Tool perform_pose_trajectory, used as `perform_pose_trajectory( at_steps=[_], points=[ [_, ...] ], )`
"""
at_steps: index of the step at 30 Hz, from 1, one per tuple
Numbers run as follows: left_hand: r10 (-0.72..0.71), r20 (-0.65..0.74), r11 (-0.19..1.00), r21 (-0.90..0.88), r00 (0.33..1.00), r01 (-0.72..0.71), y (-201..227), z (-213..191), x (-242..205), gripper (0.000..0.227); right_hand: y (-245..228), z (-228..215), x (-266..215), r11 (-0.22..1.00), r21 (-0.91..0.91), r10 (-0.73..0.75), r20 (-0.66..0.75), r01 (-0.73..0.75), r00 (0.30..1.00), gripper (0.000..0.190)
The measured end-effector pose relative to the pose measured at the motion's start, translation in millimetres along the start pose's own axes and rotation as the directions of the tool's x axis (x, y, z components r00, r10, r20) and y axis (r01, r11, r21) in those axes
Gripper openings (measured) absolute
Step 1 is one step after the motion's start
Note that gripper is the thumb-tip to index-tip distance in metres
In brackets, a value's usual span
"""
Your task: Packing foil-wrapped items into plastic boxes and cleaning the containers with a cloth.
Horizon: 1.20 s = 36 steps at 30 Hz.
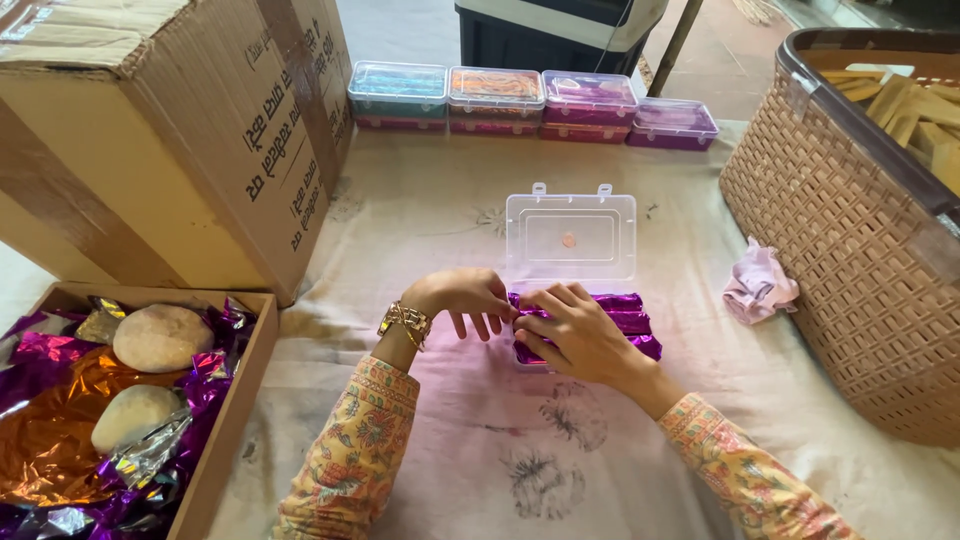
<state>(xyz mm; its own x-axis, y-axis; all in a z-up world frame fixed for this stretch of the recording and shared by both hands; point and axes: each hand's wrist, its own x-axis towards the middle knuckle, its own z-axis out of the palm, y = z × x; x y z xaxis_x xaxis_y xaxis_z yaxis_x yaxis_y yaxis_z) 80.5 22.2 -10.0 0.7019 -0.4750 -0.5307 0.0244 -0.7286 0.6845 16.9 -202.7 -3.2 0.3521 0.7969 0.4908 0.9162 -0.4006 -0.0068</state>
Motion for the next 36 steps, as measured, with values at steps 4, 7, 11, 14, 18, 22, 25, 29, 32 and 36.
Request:
perform_pose_trajectory(
  at_steps=[4, 7, 11, 14, 18, 22, 25, 29, 32, 36],
  points=[
    [-0.004, -0.008, 1.000, 0.009, 1.000, 0.004, -1, 0, 2, 0.040, 9, 2, -6, 0.997, 0.058, 0.056, -0.091, -0.051, 0.994, 0.020],
    [0.003, -0.014, 1.000, 0.020, 1.000, -0.002, -3, -1, 3, 0.042, 19, -14, -7, 0.976, 0.149, 0.191, -0.211, -0.162, 0.959, 0.026],
    [0.025, 0.009, 1.000, -0.002, 1.000, -0.025, -5, -6, 0, 0.049, 44, -40, -33, 0.942, 0.178, 0.326, -0.300, -0.283, 0.897, 0.026],
    [0.044, 0.012, 0.999, 0.025, 0.999, -0.044, 4, -4, -14, 0.053, 58, -34, -69, 0.856, 0.316, 0.485, -0.221, -0.409, 0.846, 0.035],
    [0.043, -0.050, 0.995, 0.095, 0.998, -0.039, 4, -2, -15, 0.062, 75, -15, -106, 0.694, 0.552, 0.589, -0.066, -0.463, 0.805, 0.065],
    [0.036, -0.139, 0.990, 0.141, 0.990, -0.016, 9, 1, -19, 0.059, 93, -12, -125, 0.260, 0.832, 0.633, 0.236, -0.490, 0.737, 0.079],
    [0.105, -0.296, 0.951, 0.310, 0.949, -0.009, 25, 8, -28, 0.048, 93, -16, -125, 0.121, 0.802, 0.684, 0.360, -0.585, 0.634, 0.086],
    [0.304, -0.394, 0.874, 0.477, 0.867, -0.090, 35, 14, -32, 0.039, 92, -9, -124, 0.056, 0.879, 0.613, 0.344, -0.474, 0.711, 0.087],
    [0.336, -0.453, 0.867, 0.492, 0.826, -0.083, 9, 10, -9, 0.046, 101, 0, -129, 0.000, 0.930, 0.653, 0.278, -0.368, 0.704, 0.085],
    [0.400, -0.622, 0.894, 0.426, 0.673, -0.138, -70, -7, 75, 0.080, 99, 0, -118, -0.104, 0.931, 0.730, 0.311, -0.351, 0.609, 0.081]
  ],
)
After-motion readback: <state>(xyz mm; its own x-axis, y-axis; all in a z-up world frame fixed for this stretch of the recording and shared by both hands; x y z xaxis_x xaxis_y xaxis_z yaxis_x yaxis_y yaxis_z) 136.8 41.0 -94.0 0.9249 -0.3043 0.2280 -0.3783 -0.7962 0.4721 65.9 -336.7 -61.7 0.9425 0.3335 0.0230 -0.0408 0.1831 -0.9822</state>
